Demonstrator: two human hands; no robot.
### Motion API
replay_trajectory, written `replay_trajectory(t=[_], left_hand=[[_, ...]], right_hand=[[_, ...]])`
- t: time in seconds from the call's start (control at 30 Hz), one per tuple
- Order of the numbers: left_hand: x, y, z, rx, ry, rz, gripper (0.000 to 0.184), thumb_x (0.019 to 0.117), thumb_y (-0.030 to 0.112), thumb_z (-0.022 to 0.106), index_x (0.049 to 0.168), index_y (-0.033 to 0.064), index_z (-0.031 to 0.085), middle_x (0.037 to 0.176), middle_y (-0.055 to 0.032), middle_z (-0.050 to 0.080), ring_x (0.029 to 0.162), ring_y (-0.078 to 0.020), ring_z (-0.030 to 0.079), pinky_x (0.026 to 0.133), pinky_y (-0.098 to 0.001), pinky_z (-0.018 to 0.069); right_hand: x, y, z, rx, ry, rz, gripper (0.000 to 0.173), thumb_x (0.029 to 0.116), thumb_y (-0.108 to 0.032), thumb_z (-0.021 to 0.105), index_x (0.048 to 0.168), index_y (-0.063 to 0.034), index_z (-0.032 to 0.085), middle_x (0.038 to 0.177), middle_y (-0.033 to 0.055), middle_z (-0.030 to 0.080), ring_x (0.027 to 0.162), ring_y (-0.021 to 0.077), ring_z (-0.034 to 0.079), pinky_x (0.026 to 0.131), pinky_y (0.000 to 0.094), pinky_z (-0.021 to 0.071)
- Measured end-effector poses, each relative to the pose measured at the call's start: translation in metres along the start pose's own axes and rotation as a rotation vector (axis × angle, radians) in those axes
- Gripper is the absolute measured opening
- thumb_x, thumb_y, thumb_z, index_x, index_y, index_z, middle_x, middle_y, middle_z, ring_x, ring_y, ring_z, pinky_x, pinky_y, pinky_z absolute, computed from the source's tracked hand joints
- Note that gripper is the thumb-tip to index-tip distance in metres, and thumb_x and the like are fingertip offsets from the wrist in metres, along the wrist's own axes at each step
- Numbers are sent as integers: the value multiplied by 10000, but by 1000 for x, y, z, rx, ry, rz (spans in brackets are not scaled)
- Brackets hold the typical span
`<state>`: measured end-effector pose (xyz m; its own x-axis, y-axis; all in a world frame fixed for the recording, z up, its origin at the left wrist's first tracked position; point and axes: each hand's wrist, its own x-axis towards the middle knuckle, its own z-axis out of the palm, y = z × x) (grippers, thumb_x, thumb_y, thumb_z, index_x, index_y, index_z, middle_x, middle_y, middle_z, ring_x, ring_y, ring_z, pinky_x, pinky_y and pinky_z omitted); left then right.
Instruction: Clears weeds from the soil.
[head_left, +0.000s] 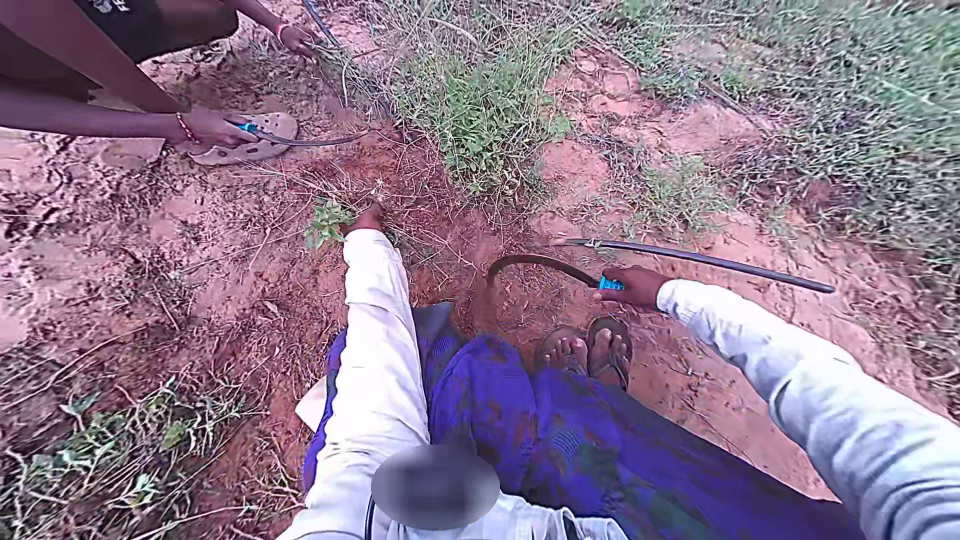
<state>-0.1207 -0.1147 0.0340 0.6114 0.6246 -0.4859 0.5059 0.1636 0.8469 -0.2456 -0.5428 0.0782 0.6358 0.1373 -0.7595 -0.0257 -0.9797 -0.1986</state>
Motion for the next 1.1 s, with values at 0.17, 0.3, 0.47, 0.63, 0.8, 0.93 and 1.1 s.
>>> replay_trajectory(t=[0.17, 0.3, 0.47, 0.63, 0.8, 0.93, 1.1], left_hand=[[5, -5, -14, 21, -10, 8, 793, 1006, 163, 680, 1586, -86, 200, 1590, -285, 374, 1472, -317, 406, 1202, -383, 349], [3, -5, -12, -6, 9, 2, 815, 969, 170, 726, 1574, -84, 241, 1577, -276, 398, 1455, -307, 429, 1188, -389, 368], [-8, 0, -3, 30, -37, 21, 861, 964, 236, 749, 1576, -85, 235, 1596, -273, 374, 1485, -306, 389, 1214, -396, 331], [-2, -4, -13, -22, -17, 47, 850, 955, 207, 757, 1574, -79, 248, 1581, -274, 393, 1461, -317, 419, 1200, -402, 351], [-2, -7, -6, -75, 35, 25, 885, 917, 195, 796, 1566, -83, 262, 1569, -288, 402, 1455, -337, 425, 1183, -444, 377], [-2, -4, -8, -93, 52, 20, 900, 936, 207, 778, 1583, -78, 221, 1587, -291, 375, 1473, -344, 401, 1199, -440, 359], [2, 3, -21, -95, 143, -4, 797, 981, 183, 717, 1565, -97, 253, 1575, -297, 394, 1466, -338, 419, 1194, -411, 370]], right_hand=[[18, 25, -34, 278, 394, 192, 511, 1060, -400, 563, 1313, 44, 538, 898, 256, 638, 719, 361, 643, 715, 541, 540], [-33, 19, -44, 138, 70, 51, 420, 1024, -355, 634, 1218, 16, 593, 688, 75, 558, 518, 124, 527, 553, 289, 492], [-17, 34, -53, -239, 162, 207, 529, 995, -456, 660, 1316, -36, 629, 1082, 280, 696, 1027, 465, 673, 901, 642, 498], [-8, 22, -48, 71, 313, 113, 473, 994, -384, 683, 1226, 25, 641, 876, 239, 668, 715, 347, 652, 714, 529, 544], [4, 15, -54, -122, 107, 79, 497, 994, -427, 674, 1237, 6, 650, 950, 231, 683, 802, 345, 663, 788, 532, 527], [19, 12, -55, -37, 336, 257, 534, 1023, -445, 622, 1336, -14, 592, 1160, 305, 672, 1099, 475, 660, 937, 655, 490], [5, -9, -44, -74, 177, 131, 574, 1042, -457, 582, 1338, 34, 595, 1252, 331, 631, 1199, 491, 606, 1016, 659, 432]])
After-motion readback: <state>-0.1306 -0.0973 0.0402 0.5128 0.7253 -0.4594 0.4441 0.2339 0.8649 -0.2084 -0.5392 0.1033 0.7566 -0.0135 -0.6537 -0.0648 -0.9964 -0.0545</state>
